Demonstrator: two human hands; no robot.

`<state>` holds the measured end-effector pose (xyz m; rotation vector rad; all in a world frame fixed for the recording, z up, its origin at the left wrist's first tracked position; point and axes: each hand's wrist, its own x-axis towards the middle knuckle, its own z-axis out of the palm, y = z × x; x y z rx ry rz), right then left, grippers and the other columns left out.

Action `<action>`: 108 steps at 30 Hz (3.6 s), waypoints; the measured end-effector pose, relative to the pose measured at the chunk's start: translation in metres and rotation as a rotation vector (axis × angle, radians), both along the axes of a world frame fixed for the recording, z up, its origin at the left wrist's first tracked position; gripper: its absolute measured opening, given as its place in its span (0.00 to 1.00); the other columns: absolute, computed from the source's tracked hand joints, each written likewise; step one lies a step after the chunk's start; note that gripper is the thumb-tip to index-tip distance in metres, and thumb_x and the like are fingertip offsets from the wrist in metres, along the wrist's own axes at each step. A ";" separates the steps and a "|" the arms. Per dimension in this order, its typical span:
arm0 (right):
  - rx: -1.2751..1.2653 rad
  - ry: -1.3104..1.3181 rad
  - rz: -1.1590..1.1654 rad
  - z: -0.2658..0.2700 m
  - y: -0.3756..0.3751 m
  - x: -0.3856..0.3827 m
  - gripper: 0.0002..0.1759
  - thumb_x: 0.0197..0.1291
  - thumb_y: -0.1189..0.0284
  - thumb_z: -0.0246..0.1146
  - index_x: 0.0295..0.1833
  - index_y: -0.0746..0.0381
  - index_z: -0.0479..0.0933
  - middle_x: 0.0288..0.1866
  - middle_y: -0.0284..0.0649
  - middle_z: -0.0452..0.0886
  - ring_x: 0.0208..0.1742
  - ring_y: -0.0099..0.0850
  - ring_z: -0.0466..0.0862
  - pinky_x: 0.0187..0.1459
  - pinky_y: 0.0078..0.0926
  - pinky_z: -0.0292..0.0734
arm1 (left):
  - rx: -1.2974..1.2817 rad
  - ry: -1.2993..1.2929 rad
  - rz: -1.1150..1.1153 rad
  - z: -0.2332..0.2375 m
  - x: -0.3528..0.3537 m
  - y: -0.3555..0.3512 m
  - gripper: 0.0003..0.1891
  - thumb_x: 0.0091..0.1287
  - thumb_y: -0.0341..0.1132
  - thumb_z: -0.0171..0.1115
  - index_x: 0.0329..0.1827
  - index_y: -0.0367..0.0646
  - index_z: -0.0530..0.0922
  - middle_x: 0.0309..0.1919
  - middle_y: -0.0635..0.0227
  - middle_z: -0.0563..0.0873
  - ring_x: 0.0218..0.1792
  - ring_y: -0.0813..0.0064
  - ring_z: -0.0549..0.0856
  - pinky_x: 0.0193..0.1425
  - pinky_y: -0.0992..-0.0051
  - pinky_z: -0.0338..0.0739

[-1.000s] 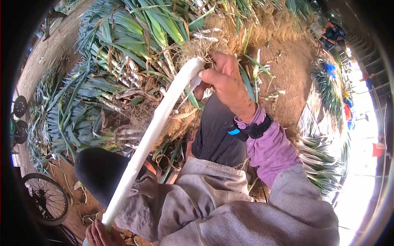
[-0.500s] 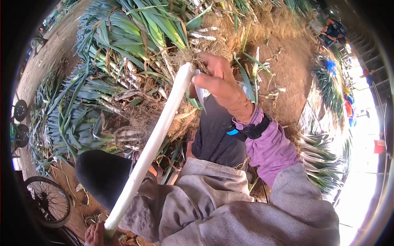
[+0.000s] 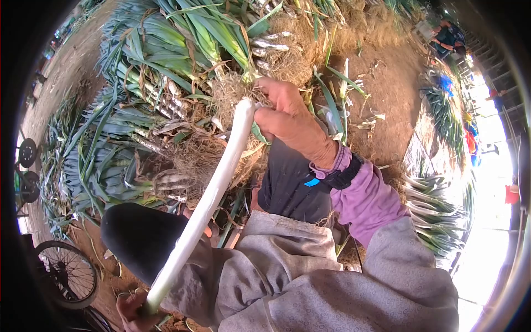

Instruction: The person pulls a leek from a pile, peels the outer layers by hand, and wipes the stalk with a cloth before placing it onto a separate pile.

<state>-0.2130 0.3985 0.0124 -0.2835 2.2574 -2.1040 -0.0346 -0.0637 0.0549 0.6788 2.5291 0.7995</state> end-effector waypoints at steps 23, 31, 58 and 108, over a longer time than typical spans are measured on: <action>0.080 -0.005 0.108 -0.023 0.023 -0.002 0.18 0.55 0.68 0.61 0.48 0.69 0.74 0.32 0.36 0.76 0.30 0.27 0.76 0.28 0.27 0.72 | 0.272 -0.689 0.547 -0.013 -0.032 0.007 0.17 0.36 0.31 0.67 0.32 0.30 0.86 0.21 0.63 0.86 0.22 0.76 0.84 0.27 0.78 0.74; -0.047 -0.334 0.032 0.001 0.017 0.000 0.19 0.61 0.62 0.59 0.41 0.71 0.76 0.35 0.39 0.78 0.35 0.23 0.79 0.29 0.21 0.73 | 0.062 -0.332 0.274 -0.021 -0.036 0.007 0.14 0.39 0.31 0.66 0.30 0.32 0.85 0.20 0.63 0.86 0.20 0.77 0.84 0.25 0.78 0.75; -0.084 -0.471 0.049 -0.001 0.038 0.010 0.35 0.58 0.59 0.65 0.69 0.61 0.66 0.32 0.24 0.73 0.27 0.13 0.67 0.26 0.14 0.61 | 0.118 -0.422 0.477 -0.040 -0.023 0.001 0.16 0.52 0.32 0.73 0.44 0.36 0.86 0.28 0.68 0.82 0.30 0.80 0.77 0.38 0.73 0.73; -0.060 -0.255 0.179 0.005 0.066 -0.001 0.08 0.57 0.78 0.55 0.41 0.65 0.76 0.17 0.31 0.67 0.14 0.16 0.62 0.15 0.18 0.59 | -0.390 0.696 0.395 -0.063 -0.048 0.061 0.12 0.49 0.32 0.64 0.38 0.41 0.77 0.28 0.57 0.81 0.30 0.49 0.81 0.32 0.58 0.72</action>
